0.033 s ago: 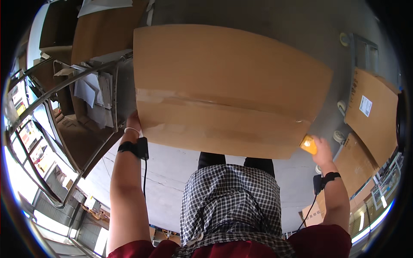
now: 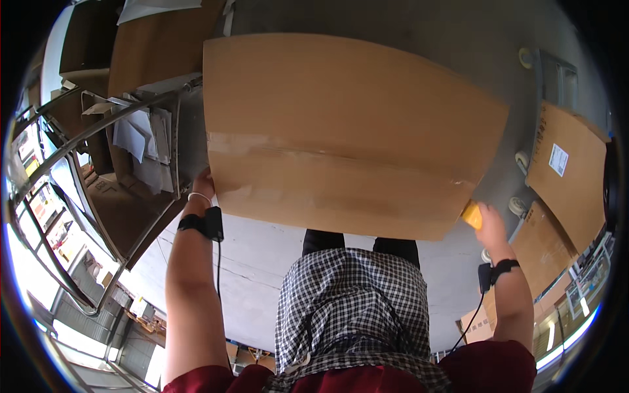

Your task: The recorder assembles a cardboard box, seals it with tape, applies a shipping label, and writes on the box with a marker.

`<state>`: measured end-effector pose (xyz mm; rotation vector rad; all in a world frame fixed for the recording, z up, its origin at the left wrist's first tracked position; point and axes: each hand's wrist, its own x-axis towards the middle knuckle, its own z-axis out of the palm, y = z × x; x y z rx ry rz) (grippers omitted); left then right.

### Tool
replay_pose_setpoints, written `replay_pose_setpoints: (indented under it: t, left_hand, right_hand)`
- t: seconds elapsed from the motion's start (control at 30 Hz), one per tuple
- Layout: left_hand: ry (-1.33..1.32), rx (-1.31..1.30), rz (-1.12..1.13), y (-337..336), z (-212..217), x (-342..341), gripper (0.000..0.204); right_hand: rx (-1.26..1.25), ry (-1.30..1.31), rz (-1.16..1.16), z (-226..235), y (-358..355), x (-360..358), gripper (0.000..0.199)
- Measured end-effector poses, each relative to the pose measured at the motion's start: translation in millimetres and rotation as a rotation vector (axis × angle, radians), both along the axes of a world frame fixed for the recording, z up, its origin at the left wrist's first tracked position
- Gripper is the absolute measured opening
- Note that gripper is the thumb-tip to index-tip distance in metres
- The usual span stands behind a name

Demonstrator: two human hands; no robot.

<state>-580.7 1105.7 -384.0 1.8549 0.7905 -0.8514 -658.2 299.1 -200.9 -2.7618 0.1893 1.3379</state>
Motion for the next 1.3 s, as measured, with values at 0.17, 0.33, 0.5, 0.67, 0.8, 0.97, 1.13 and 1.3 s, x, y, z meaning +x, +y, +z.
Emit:
replay_pose_setpoints:
  t: [0.17, 0.33, 0.5, 0.67, 0.8, 0.97, 1.13, 1.3]
  left_hand:
    - [-0.024, 0.893, -0.442, 23.0, 39.2, 20.9, 0.063]
    - [-0.576, -0.104, 0.094, -150.8, 136.3, 63.3, 0.031]
    - [-0.057, -0.858, -0.307, -376.5, 212.0, 68.8, 0.097]
    - [0.282, -1.280, -0.098, -428.4, 225.9, 79.4, 0.115]
    - [0.189, -1.182, 0.007, -413.3, 213.9, 68.9, 0.043]
    - [-0.211, -1.099, 0.202, -361.2, 200.3, 115.5, 0.028]
    - [-0.457, 0.206, 0.053, -16.5, 88.3, 216.9, 0.022]
    - [-0.392, -0.035, -0.039, 45.8, -5.2, 234.9, 0.027]
  right_hand:
    - [-0.157, -0.082, -0.002, 5.6, -10.7, 14.8, 0.053]
    - [0.058, -0.595, -0.123, 88.4, 7.2, 26.0, 0.054]
    - [0.672, -0.768, 0.053, 125.0, 79.4, 73.1, 0.063]
    - [0.807, -0.812, 0.075, 132.7, 111.4, 90.3, 0.063]
    - [0.872, -0.797, 0.079, 127.0, 119.7, 100.5, 0.066]
    - [0.896, -0.757, 0.202, 110.3, 83.1, 131.6, 0.071]
    - [0.192, -0.527, 0.150, 108.0, -57.3, 149.8, 0.067]
    - [0.068, -0.279, 0.131, 23.5, -95.6, 156.3, 0.069]
